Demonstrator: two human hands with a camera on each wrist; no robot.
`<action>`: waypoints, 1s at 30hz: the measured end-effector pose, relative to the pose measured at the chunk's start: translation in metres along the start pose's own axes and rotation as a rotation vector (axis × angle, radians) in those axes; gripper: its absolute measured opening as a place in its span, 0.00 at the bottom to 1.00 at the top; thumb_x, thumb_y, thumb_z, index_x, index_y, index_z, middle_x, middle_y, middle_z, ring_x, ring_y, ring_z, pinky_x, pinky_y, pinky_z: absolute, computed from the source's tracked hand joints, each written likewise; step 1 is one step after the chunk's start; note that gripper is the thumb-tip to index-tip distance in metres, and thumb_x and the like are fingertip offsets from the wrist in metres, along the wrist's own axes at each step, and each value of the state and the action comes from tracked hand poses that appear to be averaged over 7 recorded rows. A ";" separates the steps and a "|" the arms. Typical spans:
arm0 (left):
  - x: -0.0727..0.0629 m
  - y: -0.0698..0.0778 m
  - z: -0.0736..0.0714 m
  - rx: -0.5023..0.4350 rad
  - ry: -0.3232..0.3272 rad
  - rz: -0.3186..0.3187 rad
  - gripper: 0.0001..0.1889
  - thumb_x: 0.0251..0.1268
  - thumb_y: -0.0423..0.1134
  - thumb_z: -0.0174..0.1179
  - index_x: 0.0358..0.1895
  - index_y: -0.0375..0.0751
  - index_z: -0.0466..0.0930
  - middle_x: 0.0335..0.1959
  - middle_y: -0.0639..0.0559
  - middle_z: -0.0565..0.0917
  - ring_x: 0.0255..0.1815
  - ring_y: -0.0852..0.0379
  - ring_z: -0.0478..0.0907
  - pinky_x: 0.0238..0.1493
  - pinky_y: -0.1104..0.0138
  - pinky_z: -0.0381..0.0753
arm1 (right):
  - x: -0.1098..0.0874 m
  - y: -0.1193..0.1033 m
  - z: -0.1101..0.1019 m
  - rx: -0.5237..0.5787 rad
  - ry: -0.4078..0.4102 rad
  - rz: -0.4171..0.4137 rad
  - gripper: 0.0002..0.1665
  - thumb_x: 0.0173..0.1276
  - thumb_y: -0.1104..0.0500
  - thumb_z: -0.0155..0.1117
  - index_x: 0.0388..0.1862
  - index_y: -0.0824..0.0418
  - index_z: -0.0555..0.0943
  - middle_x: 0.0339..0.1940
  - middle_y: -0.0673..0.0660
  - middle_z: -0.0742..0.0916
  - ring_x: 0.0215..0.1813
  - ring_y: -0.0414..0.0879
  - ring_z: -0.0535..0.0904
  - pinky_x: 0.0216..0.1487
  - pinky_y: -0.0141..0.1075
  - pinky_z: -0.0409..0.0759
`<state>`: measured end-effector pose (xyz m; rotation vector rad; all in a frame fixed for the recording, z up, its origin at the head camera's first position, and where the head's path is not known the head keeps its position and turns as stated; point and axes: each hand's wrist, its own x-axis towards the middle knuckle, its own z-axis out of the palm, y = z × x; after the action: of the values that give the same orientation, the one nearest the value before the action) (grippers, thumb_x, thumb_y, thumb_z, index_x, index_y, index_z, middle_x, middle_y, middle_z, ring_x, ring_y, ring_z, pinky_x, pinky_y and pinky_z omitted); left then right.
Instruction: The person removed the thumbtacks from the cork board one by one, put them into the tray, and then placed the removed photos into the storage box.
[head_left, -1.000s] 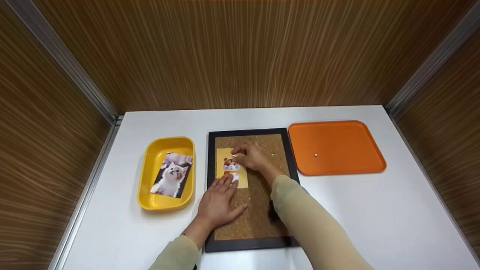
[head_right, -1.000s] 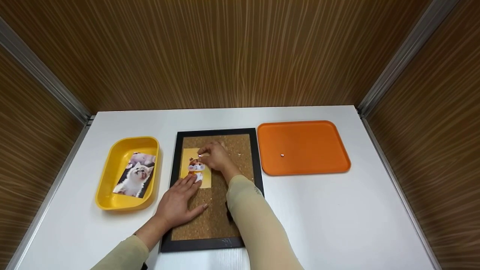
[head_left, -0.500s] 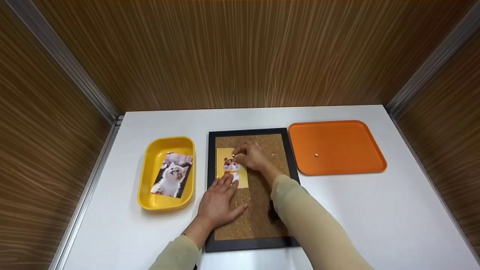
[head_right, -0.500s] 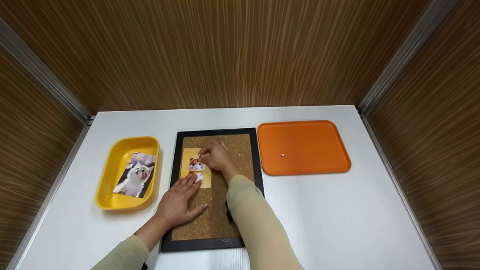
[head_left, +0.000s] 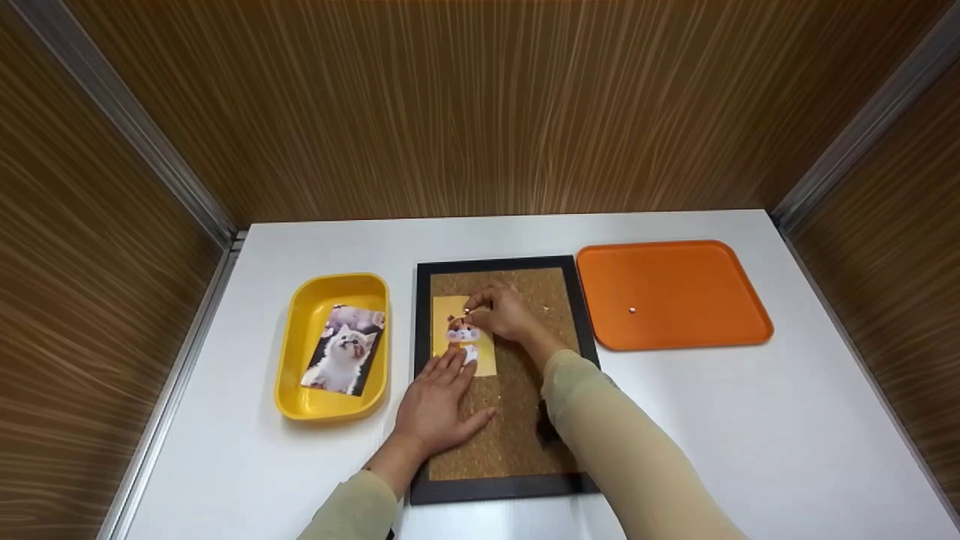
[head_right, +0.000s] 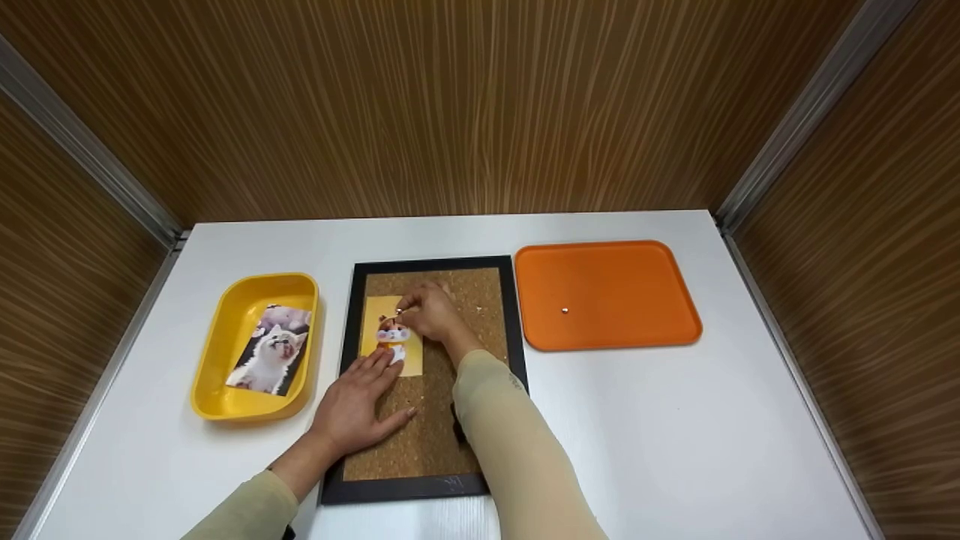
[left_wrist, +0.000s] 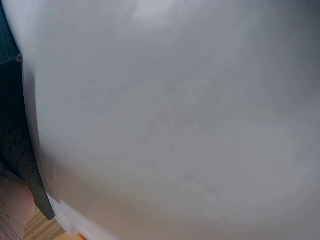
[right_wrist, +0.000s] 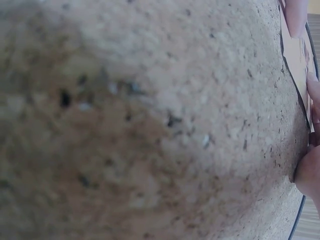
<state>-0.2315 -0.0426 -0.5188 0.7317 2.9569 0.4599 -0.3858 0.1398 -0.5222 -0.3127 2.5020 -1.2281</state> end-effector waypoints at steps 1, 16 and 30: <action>0.000 0.000 0.000 -0.002 0.001 0.000 0.45 0.72 0.73 0.52 0.78 0.41 0.73 0.79 0.42 0.71 0.82 0.47 0.64 0.83 0.54 0.59 | 0.000 0.000 0.000 0.000 -0.001 0.001 0.07 0.69 0.62 0.76 0.45 0.60 0.91 0.58 0.59 0.85 0.67 0.57 0.74 0.76 0.53 0.66; 0.000 0.001 -0.001 -0.001 -0.033 -0.014 0.45 0.73 0.74 0.49 0.79 0.42 0.72 0.81 0.43 0.68 0.83 0.48 0.61 0.84 0.53 0.56 | 0.002 0.001 0.000 0.022 -0.019 0.057 0.04 0.71 0.60 0.74 0.43 0.58 0.91 0.62 0.56 0.83 0.69 0.55 0.72 0.76 0.52 0.67; -0.001 0.001 -0.002 -0.007 -0.032 -0.015 0.46 0.72 0.75 0.49 0.79 0.42 0.71 0.80 0.43 0.69 0.84 0.48 0.59 0.84 0.54 0.56 | 0.001 0.001 0.000 0.028 0.002 0.015 0.04 0.71 0.62 0.73 0.43 0.60 0.90 0.53 0.57 0.84 0.64 0.56 0.75 0.73 0.51 0.70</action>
<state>-0.2305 -0.0426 -0.5167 0.7096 2.9274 0.4528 -0.3871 0.1403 -0.5230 -0.2853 2.4822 -1.2572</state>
